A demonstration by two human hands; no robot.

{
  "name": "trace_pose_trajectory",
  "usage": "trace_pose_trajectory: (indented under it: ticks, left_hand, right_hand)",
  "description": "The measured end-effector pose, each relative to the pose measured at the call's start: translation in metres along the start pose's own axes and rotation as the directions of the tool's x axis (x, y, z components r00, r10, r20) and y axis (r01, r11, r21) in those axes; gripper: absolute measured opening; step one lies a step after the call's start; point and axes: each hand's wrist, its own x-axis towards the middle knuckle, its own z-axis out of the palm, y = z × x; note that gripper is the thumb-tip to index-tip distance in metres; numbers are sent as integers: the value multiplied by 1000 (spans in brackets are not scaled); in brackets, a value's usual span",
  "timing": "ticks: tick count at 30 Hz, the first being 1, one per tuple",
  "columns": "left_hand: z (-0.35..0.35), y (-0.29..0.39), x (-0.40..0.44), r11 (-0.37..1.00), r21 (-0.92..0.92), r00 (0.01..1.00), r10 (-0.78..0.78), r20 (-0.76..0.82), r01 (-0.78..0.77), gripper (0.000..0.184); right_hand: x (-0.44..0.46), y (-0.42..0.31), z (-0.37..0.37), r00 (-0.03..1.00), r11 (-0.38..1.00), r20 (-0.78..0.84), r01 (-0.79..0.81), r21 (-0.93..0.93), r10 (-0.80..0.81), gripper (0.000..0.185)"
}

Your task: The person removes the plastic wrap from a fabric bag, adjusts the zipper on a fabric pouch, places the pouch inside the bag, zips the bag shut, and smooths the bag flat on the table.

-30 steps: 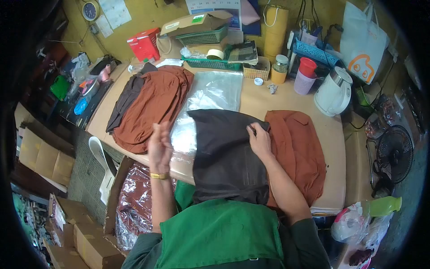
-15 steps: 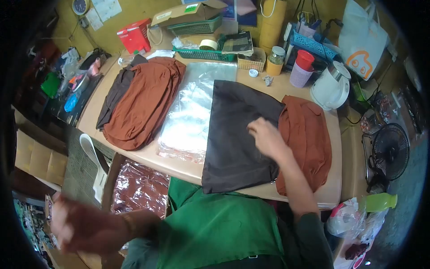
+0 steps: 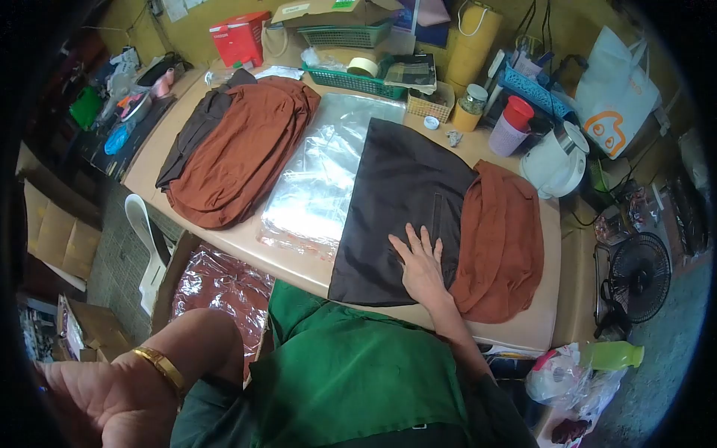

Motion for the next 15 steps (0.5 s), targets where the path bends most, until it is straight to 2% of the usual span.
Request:
trace_pose_trajectory:
  ticks: [1,3,4,5,7,8,9,10,11,12,13,14,15]
  left_hand:
    - [0,2,1,1000,-22,1000,-5,-14,5,20]
    - [1,3,-2,995,-97,996,-34,-79,26,22]
    - [1,6,-6,985,-164,988,-82,-127,61,23]
    - [6,-4,-20,986,-151,983,-92,-158,68,25]
    - [26,-27,-85,943,-75,941,-330,-75,325,30]
    - [44,-41,-117,847,-8,845,-530,63,532,33]
    - [65,-53,-155,707,53,682,-697,222,705,36]
    - [84,-61,-204,563,145,476,-789,389,814,39]
    - [100,-59,-273,435,216,318,-849,423,874,45]
    - [112,-57,-326,451,358,241,-832,499,818,61]
    - [119,-47,-355,533,465,267,-810,523,707,73]
    - [123,-39,-376,381,600,-4,-842,539,703,81]
    - [123,-35,-385,465,590,45,-809,587,660,79]
  right_hand:
    - [-1,-1,-4,1000,1000,-3,2,-3,-2,48]
    - [-4,-4,-22,986,998,159,-50,45,42,41]
    - [-1,-5,-33,987,998,151,-51,43,44,41]
    - [7,-6,-46,993,977,112,-65,205,43,35]
    - [25,-6,-63,998,856,41,-70,513,57,25]
    - [37,-4,-56,983,732,-2,-136,667,184,21]
    - [50,0,-55,965,712,-13,-185,678,263,21]
    - [64,4,-53,943,689,-4,-240,684,332,21]
    - [77,9,-43,943,687,-5,-238,687,332,21]
    - [89,16,-27,924,735,-138,-187,652,357,21]
    - [98,22,-12,889,782,-270,-141,607,370,21]
    - [101,25,2,877,779,-284,-146,610,388,21]
    - [103,28,18,864,774,-299,-151,614,405,22]
